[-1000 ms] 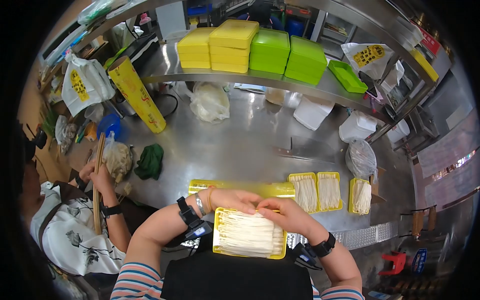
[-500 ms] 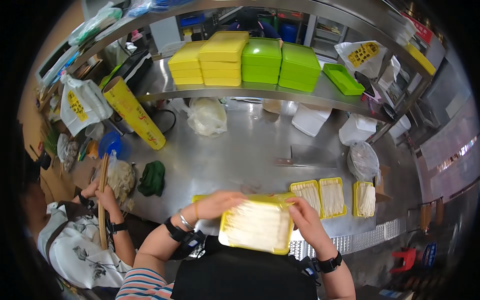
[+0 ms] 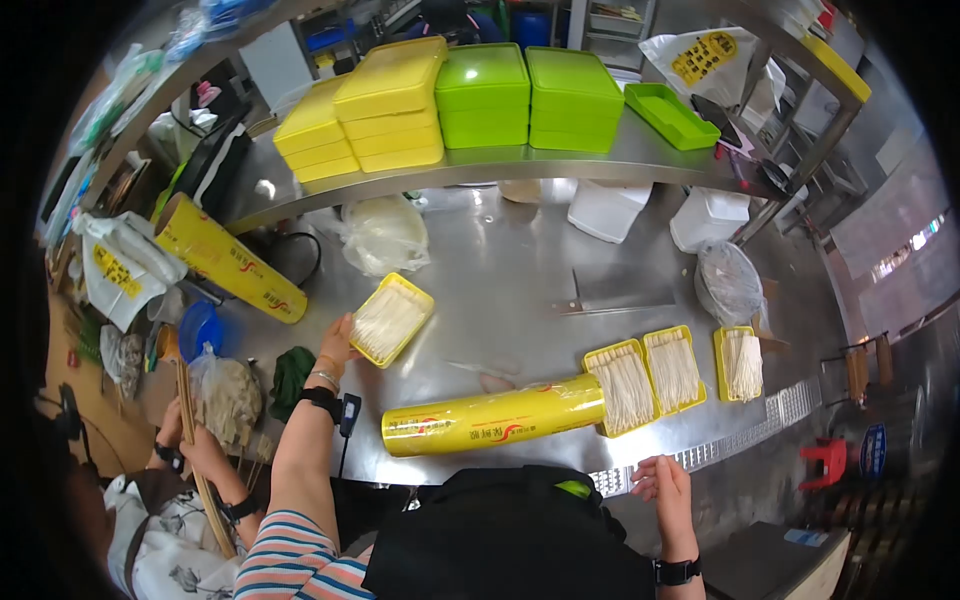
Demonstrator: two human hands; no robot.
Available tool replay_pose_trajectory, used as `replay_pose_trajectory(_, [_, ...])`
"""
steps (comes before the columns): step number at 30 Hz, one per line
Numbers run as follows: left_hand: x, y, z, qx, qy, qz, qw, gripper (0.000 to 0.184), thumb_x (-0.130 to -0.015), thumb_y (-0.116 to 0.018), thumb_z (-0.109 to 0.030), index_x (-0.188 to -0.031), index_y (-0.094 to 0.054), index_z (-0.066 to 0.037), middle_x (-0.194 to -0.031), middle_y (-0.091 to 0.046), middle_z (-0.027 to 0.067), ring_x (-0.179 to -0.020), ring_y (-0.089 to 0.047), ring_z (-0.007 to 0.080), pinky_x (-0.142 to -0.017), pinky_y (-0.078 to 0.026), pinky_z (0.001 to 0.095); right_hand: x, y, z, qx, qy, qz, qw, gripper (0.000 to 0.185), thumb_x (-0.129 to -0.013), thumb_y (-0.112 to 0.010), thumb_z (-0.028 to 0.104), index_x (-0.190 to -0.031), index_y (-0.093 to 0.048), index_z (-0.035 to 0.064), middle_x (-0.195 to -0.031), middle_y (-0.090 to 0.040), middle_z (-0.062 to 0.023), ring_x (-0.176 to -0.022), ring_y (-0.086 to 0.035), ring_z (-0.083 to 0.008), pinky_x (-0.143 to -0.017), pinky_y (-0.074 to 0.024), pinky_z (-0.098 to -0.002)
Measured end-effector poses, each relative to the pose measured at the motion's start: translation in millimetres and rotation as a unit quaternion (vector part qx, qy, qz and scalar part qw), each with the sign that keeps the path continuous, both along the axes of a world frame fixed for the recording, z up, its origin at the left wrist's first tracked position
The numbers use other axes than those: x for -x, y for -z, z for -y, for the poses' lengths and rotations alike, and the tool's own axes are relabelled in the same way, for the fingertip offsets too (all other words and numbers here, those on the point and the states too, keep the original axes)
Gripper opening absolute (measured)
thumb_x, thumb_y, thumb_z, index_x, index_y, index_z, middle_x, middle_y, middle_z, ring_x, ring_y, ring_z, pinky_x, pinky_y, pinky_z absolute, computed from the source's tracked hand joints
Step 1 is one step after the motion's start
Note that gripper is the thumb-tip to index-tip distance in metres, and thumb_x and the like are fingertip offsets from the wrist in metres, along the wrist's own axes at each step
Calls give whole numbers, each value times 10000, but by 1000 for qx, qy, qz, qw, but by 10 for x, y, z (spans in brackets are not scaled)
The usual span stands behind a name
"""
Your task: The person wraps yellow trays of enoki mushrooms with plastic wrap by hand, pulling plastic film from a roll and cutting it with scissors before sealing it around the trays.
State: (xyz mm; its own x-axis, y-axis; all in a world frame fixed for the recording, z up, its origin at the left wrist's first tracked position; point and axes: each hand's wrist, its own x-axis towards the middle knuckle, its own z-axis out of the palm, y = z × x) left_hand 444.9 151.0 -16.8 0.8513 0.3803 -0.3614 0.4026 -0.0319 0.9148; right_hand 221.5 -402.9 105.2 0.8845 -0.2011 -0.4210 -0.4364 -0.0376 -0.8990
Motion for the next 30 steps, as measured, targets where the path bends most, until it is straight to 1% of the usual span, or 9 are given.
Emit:
replay_pose_trajectory(4, [-85,381,-265,-38,24,-44,998,413,-950,-500,-377,-1190,-581,-51,-1053,-641,122,-836,-663,294,-629,-584,385,134,114,0,10,39,-33,999,360,-1013,-413,323,-982,-593,13,-791,-648,-68,-617,-606,-107,-539,-424,-203])
replay_pose_trajectory(6, [-204,662,-530,-314,141,-44,938,382,-937,-501,-350,-1128,-609,-37,-1090,-630,175,-892,-634,385,-743,-549,424,152,111,-59,33,15,-19,999,364,-1015,-409,320,-979,-597,11,-801,-651,-66,-634,-608,-106,-555,-426,-206])
replay_pose_trajectory(8, [-82,208,-226,-612,180,17,770,304,-891,-572,-284,-1060,-634,-40,-1073,-622,198,-959,-593,406,-837,-495,418,172,96,-83,41,31,-31,998,355,-1012,-410,295,-999,-608,0,-802,-660,-64,-650,-616,-106,-556,-420,-206])
replay_pose_trajectory(11, [61,-591,458,-532,208,150,807,273,-817,-666,-217,-1044,-644,-67,-1052,-626,169,-995,-589,348,-851,-489,401,174,141,-104,25,18,-41,999,339,-1008,-425,290,-1005,-612,7,-818,-660,-59,-651,-609,-100,-548,-411,-205])
replay_pose_trajectory(13, [-1,-586,852,-366,370,138,843,352,-749,-739,-188,-1071,-630,-94,-1052,-618,142,-1013,-588,326,-854,-486,399,182,212,-99,23,15,-51,998,335,-1006,-431,291,-1007,-613,10,-821,-659,-58,-656,-608,-98,-546,-410,-204])
replay_pose_trajectory(17, [-152,-696,1585,-480,618,123,610,415,-720,-756,-179,-1097,-600,-110,-1034,-609,100,-922,-629,308,-799,-518,402,99,273,-73,20,-22,-39,999,327,-999,-448,294,-999,-619,15,-821,-654,-43,-667,-606,-87,-542,-400,-202])
replay_pose_trajectory(20, [-312,-495,1836,-527,673,81,513,408,-723,-753,-200,-1086,-593,-106,-1046,-623,106,-935,-630,316,-810,-520,412,37,187,-34,46,-34,-49,997,320,-992,-462,288,-986,-624,13,-816,-649,-27,-665,-603,-82,-542,-393,-201])
replay_pose_trajectory(24, [-411,-317,2063,-566,672,48,476,376,-748,-735,-210,-1075,-589,-98,-1030,-641,108,-956,-626,316,-813,-517,419,81,220,118,43,-16,-52,998,302,-985,-476,268,-978,-624,4,-816,-650,-23,-659,-599,-83,-540,-390,-207])
replay_pose_trajectory(30, [-831,-139,2053,-583,597,85,544,323,-785,-712,-225,-1055,-601,-87,-985,-655,128,-918,-637,327,-785,-522,427,344,395,263,23,-3,-35,999,263,-985,-487,253,-967,-611,21,-805,-656,-25,-666,-608,-81,-548,-401,-199])
